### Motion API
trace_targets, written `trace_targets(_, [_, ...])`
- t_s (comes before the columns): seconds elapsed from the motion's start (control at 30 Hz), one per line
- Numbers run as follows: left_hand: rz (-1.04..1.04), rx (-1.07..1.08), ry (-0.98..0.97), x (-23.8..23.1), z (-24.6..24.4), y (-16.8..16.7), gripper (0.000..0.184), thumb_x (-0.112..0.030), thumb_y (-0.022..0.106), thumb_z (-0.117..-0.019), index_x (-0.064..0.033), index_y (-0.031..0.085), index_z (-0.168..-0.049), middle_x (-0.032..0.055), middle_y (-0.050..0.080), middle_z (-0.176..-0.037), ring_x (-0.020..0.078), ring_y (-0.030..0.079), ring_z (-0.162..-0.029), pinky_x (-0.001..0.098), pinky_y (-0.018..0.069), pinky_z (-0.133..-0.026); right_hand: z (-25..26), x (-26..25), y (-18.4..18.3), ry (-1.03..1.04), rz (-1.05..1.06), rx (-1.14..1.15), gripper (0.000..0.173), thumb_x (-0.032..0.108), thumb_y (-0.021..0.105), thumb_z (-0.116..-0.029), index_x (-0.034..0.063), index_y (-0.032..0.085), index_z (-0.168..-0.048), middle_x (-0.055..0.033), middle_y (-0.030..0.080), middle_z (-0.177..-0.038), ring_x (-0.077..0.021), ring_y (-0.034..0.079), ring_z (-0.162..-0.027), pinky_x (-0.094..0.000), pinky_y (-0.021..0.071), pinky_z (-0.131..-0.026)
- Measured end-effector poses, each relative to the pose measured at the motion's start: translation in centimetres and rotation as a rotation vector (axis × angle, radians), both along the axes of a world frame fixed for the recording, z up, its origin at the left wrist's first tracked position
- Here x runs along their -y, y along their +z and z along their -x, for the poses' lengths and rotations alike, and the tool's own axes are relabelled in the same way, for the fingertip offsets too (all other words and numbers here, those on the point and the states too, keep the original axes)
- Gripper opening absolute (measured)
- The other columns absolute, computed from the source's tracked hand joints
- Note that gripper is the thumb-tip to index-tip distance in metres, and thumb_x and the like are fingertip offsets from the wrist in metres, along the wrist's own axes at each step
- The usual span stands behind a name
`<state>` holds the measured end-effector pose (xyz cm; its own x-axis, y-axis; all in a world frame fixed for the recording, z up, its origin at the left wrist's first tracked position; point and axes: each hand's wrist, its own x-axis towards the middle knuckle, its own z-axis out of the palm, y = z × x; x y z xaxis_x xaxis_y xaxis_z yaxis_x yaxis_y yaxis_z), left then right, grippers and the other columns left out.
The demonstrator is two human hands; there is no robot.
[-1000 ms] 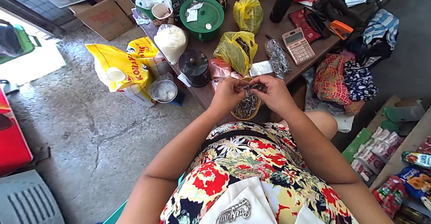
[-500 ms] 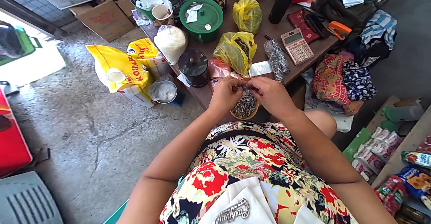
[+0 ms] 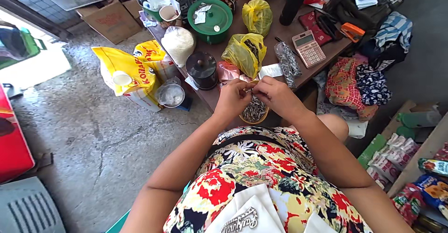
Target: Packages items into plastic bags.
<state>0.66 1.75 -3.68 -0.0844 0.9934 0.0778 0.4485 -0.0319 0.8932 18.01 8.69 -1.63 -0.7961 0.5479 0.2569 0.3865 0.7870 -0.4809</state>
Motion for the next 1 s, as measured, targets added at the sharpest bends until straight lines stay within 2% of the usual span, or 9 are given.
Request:
trace_targets(0.07, [-0.001, 0.013, 0.0, 0.0, 0.1, -0.2, 0.019, 0.001, 0.065, -0.0912, -0.0005, 0.075, -0.108, 0.0123, 0.067, -0.105, 0.0076, 0.064, -0.074, 0.021, 0.0561, -0.07, 0.3, -0.2, 0.0, 0.009, -0.009, -0.028, 0.008, -0.002, 0.069, -0.0927, -0.0036, 0.069, -0.101, -0.0173, 0.068, -0.094, -0.0284, 0.07, -0.086, -0.0383, 0.0594, -0.081])
trace_targets(0.2, [0.011, 0.074, -0.006, 0.0, 0.4, -0.2, 0.015, 0.001, 0.068, -0.0909, 0.0001, 0.074, -0.104, 0.0113, 0.068, -0.104, 0.0067, 0.065, -0.076, 0.0207, 0.0566, -0.071, 0.5, -0.3, 0.0, 0.079, -0.027, -0.052, 0.002, -0.002, 0.066, -0.0945, -0.0017, 0.068, -0.095, -0.0149, 0.066, -0.093, -0.0256, 0.068, -0.082, -0.0349, 0.0588, -0.075])
trace_targets(0.27, [0.025, 0.098, -0.009, 0.1, 0.6, -0.1, 0.015, 0.001, 0.067, -0.0916, -0.0005, 0.074, -0.105, 0.0108, 0.068, -0.106, 0.0061, 0.065, -0.076, 0.0201, 0.0571, -0.072, 0.5, -0.6, -0.4, 0.089, -0.044, -0.027, 0.006, -0.004, 0.064, -0.0948, -0.0021, 0.069, -0.093, -0.0156, 0.068, -0.09, -0.0271, 0.069, -0.082, -0.0368, 0.0589, -0.075])
trace_targets(0.4, [0.041, 0.125, 0.004, 0.2, 0.7, -0.1, 0.019, 0.001, 0.066, -0.0912, -0.0021, 0.074, -0.108, 0.0099, 0.068, -0.11, 0.0051, 0.065, -0.075, 0.0196, 0.0564, -0.069, 0.2, -0.9, -0.6, 0.113, 0.067, -0.071, 0.005, -0.002, 0.067, -0.0936, -0.001, 0.071, -0.096, -0.0149, 0.072, -0.097, -0.0255, 0.071, -0.091, -0.0357, 0.0587, -0.085])
trace_targets(0.57, [0.04, 0.144, 0.014, 0.4, 1.1, -0.2, 0.023, -0.001, 0.063, -0.093, -0.0047, 0.075, -0.113, 0.0089, 0.068, -0.112, 0.0044, 0.064, -0.073, 0.02, 0.0555, -0.068, -1.4, -0.8, 0.4, -0.006, 0.146, -0.087, 0.009, 0.004, 0.074, -0.0916, 0.002, 0.068, -0.098, -0.0109, 0.068, -0.098, -0.018, 0.07, -0.084, -0.0314, 0.0618, -0.075])
trace_targets(0.63, [0.03, 0.156, 0.016, 0.5, 1.1, -0.3, 0.023, -0.001, 0.064, -0.0931, -0.0046, 0.075, -0.113, 0.009, 0.068, -0.112, 0.0046, 0.064, -0.074, 0.0201, 0.0562, -0.068, -1.8, -0.8, -0.1, -0.029, 0.128, -0.007, 0.009, 0.009, 0.074, -0.0931, 0.0037, 0.071, -0.099, -0.0111, 0.07, -0.1, -0.0212, 0.07, -0.087, -0.0373, 0.0613, -0.077])
trace_targets(0.7, [0.032, 0.157, 0.014, 0.5, 1.1, -0.2, 0.024, 0.0, 0.063, -0.0927, -0.0046, 0.074, -0.113, 0.0089, 0.068, -0.113, 0.0041, 0.064, -0.073, 0.0196, 0.0556, -0.068, -1.7, -0.5, -0.8, -0.026, 0.115, 0.029, 0.013, 0.008, 0.072, -0.0945, 0.0042, 0.073, -0.107, -0.0128, 0.071, -0.105, -0.0263, 0.072, -0.093, -0.0447, 0.0606, -0.082])
trace_targets(0.87, [0.024, 0.179, 0.009, 0.5, 1.1, -0.3, 0.022, 0.0, 0.065, -0.0929, -0.0045, 0.074, -0.113, 0.008, 0.068, -0.11, 0.0034, 0.064, -0.073, 0.0186, 0.0563, -0.068, -0.7, -0.1, -2.0, 0.023, -0.039, 0.023, 0.023, 0.006, 0.077, -0.089, 0.0067, 0.073, -0.111, -0.013, 0.07, -0.106, -0.0286, 0.071, -0.094, -0.0448, 0.0606, -0.08])
trace_targets(1.0, [0.034, 0.191, 0.014, 0.6, 1.3, -0.3, 0.022, -0.001, 0.065, -0.0936, -0.0046, 0.074, -0.113, 0.0081, 0.068, -0.11, 0.0037, 0.065, -0.073, 0.0189, 0.0568, -0.069, -0.6, -0.3, -1.9, 0.044, -0.017, 0.086, 0.016, 0.014, 0.072, -0.0945, 0.0085, 0.075, -0.109, -0.0119, 0.067, -0.103, -0.0264, 0.069, -0.089, -0.0421, 0.06, -0.075])
